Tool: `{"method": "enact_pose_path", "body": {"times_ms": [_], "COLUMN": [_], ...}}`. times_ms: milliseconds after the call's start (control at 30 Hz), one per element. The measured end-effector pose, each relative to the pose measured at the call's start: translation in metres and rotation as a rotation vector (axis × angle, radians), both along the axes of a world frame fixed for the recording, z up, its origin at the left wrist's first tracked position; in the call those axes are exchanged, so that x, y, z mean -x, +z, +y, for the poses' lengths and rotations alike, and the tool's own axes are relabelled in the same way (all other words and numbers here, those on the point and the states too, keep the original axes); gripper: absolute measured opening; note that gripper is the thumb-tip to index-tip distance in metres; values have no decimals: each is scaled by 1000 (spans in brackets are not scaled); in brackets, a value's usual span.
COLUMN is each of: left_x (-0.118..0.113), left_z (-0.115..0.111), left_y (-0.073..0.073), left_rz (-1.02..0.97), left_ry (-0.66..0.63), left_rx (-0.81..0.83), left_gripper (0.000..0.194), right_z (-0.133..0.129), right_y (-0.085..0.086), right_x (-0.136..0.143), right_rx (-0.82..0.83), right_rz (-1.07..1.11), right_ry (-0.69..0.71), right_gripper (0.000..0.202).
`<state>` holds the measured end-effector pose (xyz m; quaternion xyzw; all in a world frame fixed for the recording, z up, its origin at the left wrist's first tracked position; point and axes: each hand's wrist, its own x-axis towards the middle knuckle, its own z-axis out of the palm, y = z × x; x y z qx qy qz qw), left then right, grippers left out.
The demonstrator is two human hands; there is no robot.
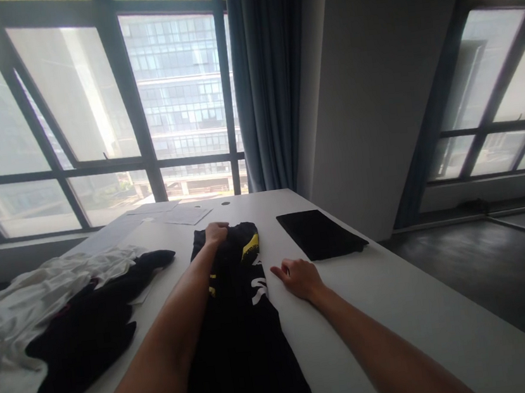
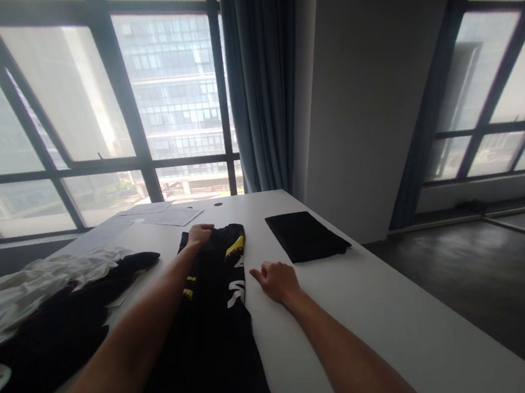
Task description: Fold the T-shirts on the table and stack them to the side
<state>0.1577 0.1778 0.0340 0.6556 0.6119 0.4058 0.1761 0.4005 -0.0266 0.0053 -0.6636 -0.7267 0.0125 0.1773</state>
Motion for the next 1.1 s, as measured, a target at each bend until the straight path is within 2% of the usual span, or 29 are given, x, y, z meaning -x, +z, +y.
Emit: {"method": "enact_pose_path", "body": {"times_ms": [100,167,333,467,567,633,667,767,833,933,1100], "left_x": [13,24,39,30,22,23,24,31,34,39,58], "left_z": [-1,-3,-15,-32,-43,-48,-50,-54,-56,-56,-46], "left_y": [11,12,-2,-10,-14,-21,-26,-38,-42,-38,-33], "left_rz": [0,86,320,403,562,649,671,681,682,687,647], "left_ry": [8,14,27,67,-139,-285,-317,-317,-319,-304,-176], "left_rx": [-81,-44,148,113,85,128,150,174,171,188,286], "left_gripper": [40,46,47,44,44,48,51,64,69,76,85], "right_z": [-2,-3,-6,-8,-8,-6,-3,9,21,47,99], "right_y": [4,6,8,8,10,14,16,24,29,34,33], "right_x": [0,1,2,2,8,17,23,45,60,81,103], "right_rx": [9,15,32,35,-12,-47,-60,-88,-71,-9,40], "right_rz": [3,-5,-29,-21,13,37,43,41,27,-5,-50], "right_ry": [1,0,-16,-17,32,100,139,256,315,326,288], "right_gripper": [56,56,54,52,44,38,36,40,44,50,59]}}
